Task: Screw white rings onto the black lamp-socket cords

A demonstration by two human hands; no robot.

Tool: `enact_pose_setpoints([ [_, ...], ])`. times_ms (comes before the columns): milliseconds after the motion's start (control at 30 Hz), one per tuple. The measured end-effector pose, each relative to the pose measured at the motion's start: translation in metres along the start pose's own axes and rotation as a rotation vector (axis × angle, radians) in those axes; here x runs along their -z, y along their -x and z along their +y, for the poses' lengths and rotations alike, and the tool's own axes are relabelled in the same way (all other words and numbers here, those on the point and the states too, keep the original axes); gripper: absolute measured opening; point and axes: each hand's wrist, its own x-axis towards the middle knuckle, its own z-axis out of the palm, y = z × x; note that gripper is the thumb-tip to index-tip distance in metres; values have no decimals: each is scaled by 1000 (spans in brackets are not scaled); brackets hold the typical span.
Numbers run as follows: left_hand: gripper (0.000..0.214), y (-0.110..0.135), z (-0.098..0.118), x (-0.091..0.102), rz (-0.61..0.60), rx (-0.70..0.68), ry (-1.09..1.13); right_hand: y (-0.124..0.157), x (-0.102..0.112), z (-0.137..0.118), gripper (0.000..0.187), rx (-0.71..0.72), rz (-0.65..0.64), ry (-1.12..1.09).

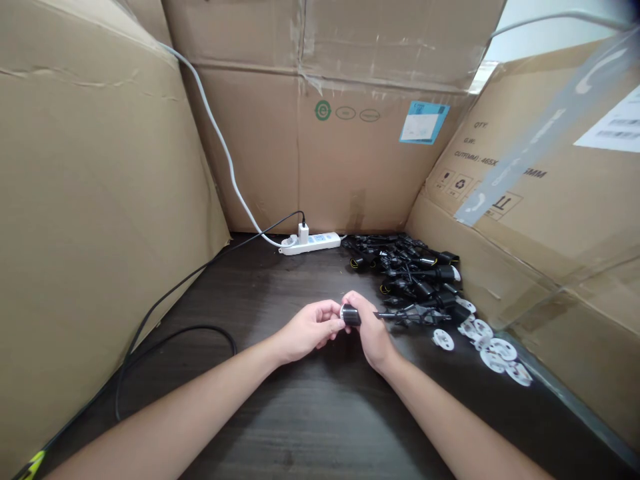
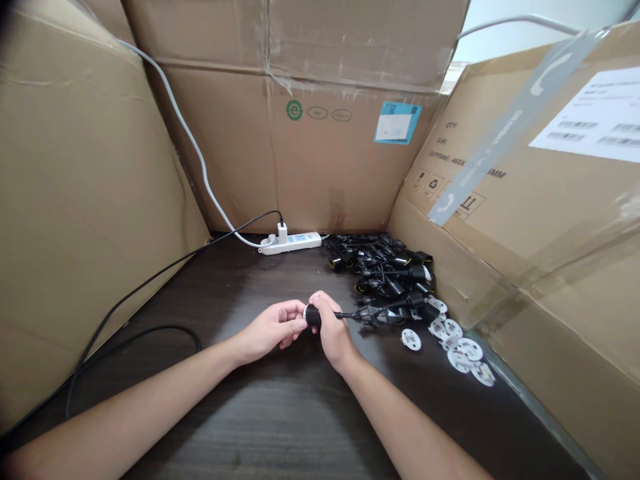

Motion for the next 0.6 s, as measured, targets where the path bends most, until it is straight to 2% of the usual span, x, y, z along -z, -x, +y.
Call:
enact_pose_setpoints([
  [267,45,0,1,3,-27,31,-6,1,3,-8,34,44,-29,122],
  [467,45,1,-1,-3,-10,-49,4,0,-2,-2,31,-59,28,-130],
  [600,36,0,-7,-7,34,-159,-20,0,-3,-3,34,-85,37,-177],
])
